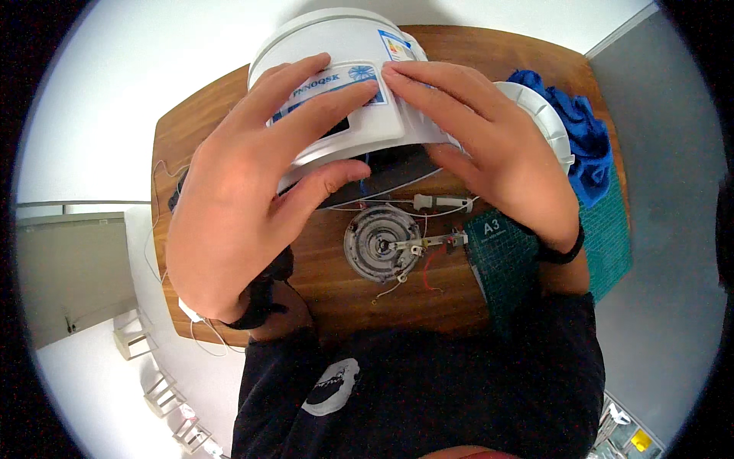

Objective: The person cleans a white plastic component with a blue cloth, then assembles it into a white cylindrical appliance base. They connect wires to a heating element and insert the element into the base, followed by placing a black internal component inside.

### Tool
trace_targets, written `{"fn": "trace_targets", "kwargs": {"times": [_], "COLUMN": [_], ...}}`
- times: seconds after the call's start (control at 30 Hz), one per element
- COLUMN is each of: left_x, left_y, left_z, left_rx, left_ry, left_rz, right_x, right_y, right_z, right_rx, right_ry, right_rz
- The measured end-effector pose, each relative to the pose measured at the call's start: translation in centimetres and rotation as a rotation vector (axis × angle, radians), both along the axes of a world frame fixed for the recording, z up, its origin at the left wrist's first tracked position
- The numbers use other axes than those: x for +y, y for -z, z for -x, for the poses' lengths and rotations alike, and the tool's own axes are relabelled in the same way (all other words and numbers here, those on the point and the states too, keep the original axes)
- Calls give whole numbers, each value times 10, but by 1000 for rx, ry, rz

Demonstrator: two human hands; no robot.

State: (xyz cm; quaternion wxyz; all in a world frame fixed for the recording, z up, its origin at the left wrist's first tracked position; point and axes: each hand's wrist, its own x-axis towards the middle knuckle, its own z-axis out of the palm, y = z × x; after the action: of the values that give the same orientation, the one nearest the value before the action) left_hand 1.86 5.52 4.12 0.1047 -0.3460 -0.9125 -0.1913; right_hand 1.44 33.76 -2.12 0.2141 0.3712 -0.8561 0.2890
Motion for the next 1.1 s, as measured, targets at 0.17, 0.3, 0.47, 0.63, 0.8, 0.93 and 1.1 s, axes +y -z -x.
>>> {"fn": "trace_targets", "kwargs": {"times": [0.17, 0.3, 0.47, 0.63, 0.8, 0.93, 1.1], "left_x": [6, 5, 3, -3, -5, -1, 3], "left_y": [-1, -3, 0, -3, -4, -6, -7], "left_z": [-10, -11, -9, -9, -12, -16, -20], "left_rx": [-19, -13, -48, -51, -14, -30, -90], "left_ry": [-78, -60, -56, -28, -37, -67, -83], "left_rz": [-1, -18, -52, -38, 15, 25, -33], "right_x": [-3, -3, 1, 0, -3, -4, -4], "right_y": [4, 3, -2, -3, -4, -4, -3], "right_z": [7, 8, 0, -5, -5, -4, -5], "right_rx": [144, 227, 264, 331, 347, 357, 345], "right_ry": [12, 56, 49, 28, 5, -6, -6], "right_rz": [-45, -67, -98, -123, -103, -83, -65]}}
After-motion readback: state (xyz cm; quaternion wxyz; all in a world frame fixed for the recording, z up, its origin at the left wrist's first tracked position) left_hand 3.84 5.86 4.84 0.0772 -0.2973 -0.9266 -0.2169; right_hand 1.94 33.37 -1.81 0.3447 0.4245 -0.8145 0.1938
